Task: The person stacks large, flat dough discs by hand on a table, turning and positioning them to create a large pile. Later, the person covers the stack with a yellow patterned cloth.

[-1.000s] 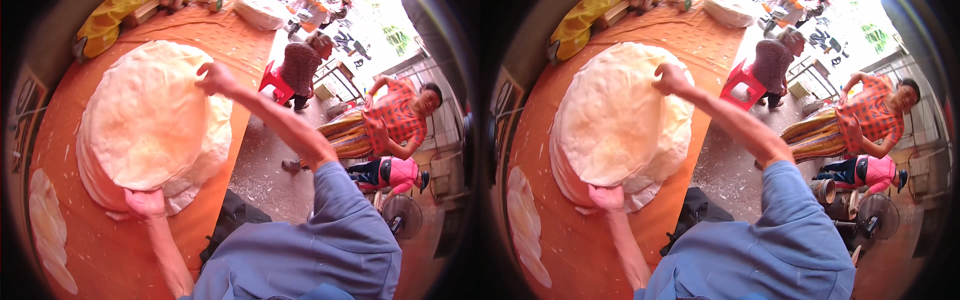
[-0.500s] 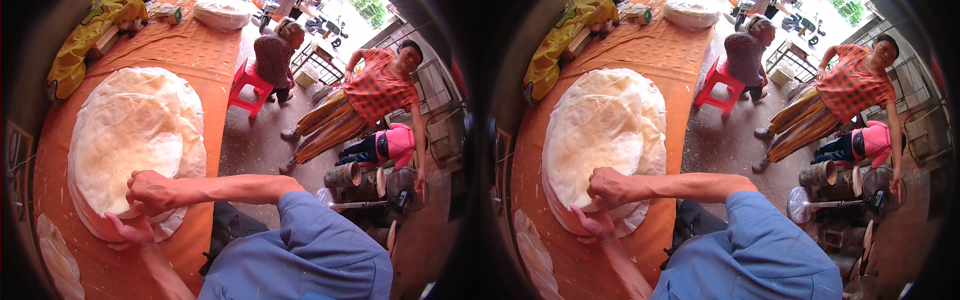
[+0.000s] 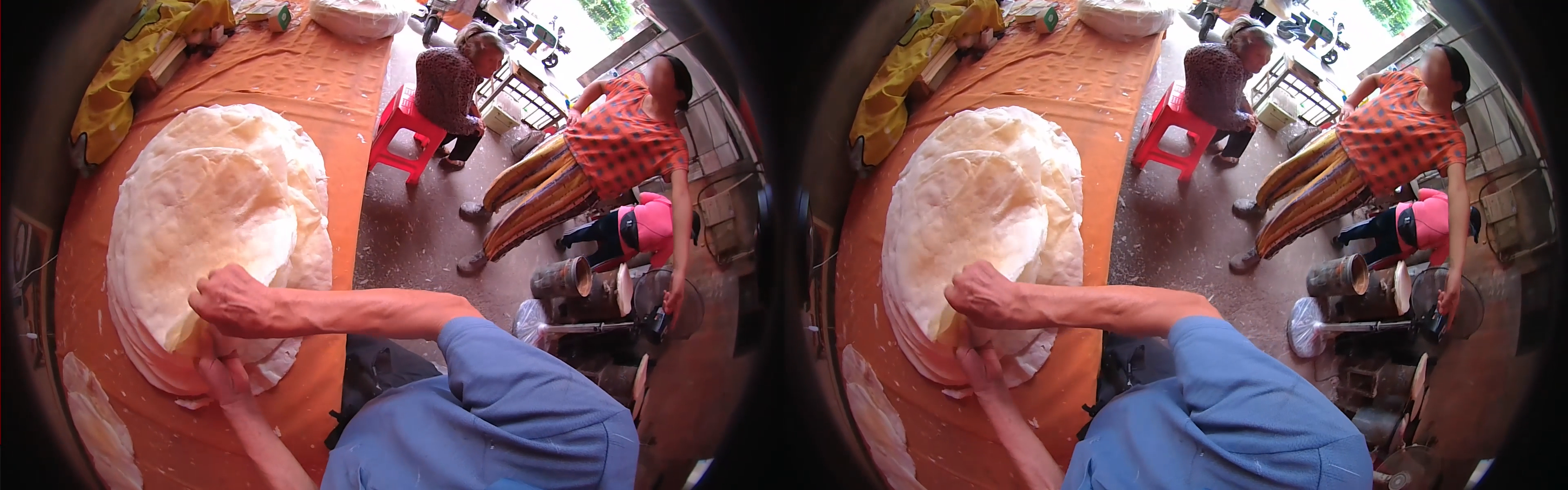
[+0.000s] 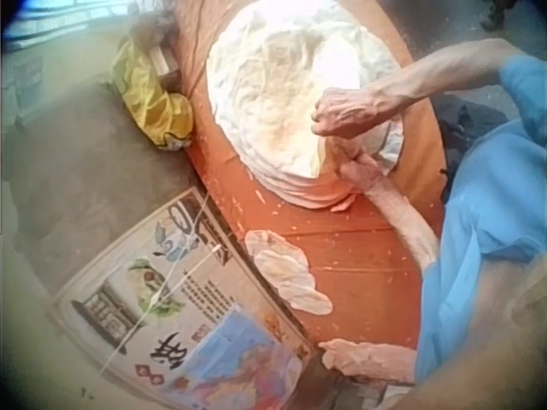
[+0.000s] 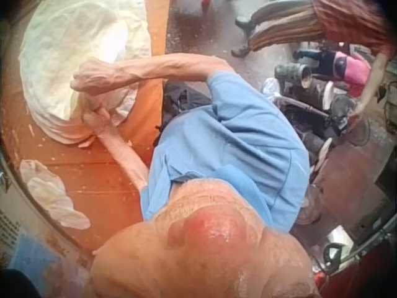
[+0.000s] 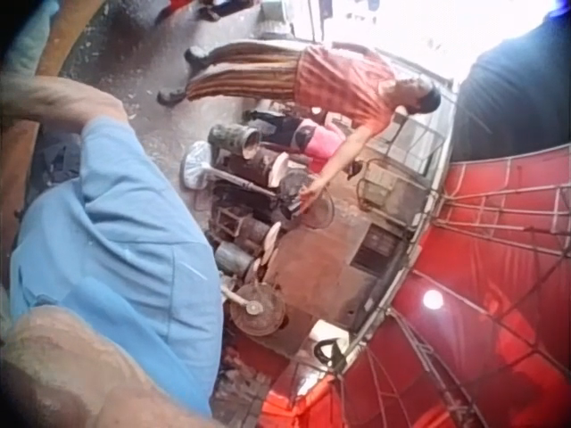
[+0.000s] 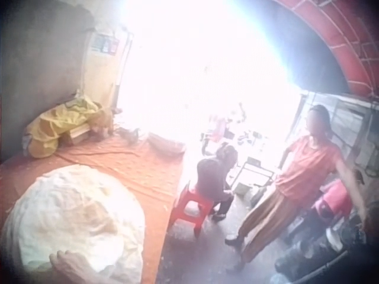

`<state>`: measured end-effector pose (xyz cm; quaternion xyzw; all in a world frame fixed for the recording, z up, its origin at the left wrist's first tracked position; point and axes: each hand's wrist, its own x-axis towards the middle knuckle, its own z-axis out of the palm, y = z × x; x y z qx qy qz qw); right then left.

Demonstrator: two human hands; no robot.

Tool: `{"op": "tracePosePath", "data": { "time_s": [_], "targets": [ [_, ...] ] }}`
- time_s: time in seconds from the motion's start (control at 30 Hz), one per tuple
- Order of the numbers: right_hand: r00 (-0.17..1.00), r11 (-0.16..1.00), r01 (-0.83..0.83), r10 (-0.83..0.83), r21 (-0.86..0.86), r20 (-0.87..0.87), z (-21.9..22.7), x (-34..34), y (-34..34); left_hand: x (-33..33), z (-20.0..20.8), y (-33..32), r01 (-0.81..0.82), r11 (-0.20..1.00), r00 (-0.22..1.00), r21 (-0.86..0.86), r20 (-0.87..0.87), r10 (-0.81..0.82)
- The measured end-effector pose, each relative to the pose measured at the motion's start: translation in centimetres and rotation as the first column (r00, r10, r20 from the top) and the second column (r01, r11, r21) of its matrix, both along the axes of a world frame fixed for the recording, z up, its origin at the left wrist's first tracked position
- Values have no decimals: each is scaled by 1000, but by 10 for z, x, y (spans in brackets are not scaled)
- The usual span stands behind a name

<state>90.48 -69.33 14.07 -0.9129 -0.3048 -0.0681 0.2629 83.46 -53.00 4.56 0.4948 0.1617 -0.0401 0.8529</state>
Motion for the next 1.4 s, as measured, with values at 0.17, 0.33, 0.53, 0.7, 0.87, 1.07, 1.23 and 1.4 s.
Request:
{"op": "tracePosePath", "data": {
  "time_s": [0.17, 0.33, 0.53, 0.7, 0.87, 1.07, 1.23, 1.4],
  "targets": [
    [949, 991, -9, -34, 137, 313, 15, -11, 7, -5, 38, -15, -94, 966, 993, -239, -98, 73],
    [959, 962, 105, -165, 253, 231, 43, 34, -35, -23, 17, -10, -94, 982, 994, -165, -62, 85],
    [950, 984, 91, -131, 151, 283, 71, 33, -32, -31, 10, 4, -107, 972, 993, -211, -78, 92],
    [915, 924, 240, -318, 297, 249, 75, 84, -69, -43, 18, 6, -126, 982, 984, -140, -140, 107],
    [803, 918, 329, -396, 223, 445, 140, 113, -105, -58, 0, 9, -183, 978, 976, -103, -135, 169],
    [661, 955, 164, -292, 246, 691, 186, 73, -82, -65, 17, 22, -182, 981, 964, -73, -208, 163],
    [661, 965, 258, -150, -36, 735, 146, 7, -27, -78, 33, 22, -288, 957, 947, -40, -161, 279],
    [962, 986, -163, 168, -38, 214, 25, -94, 16, -97, 1, 44, -4, 942, 989, 334, 138, -45]
  ]
}}
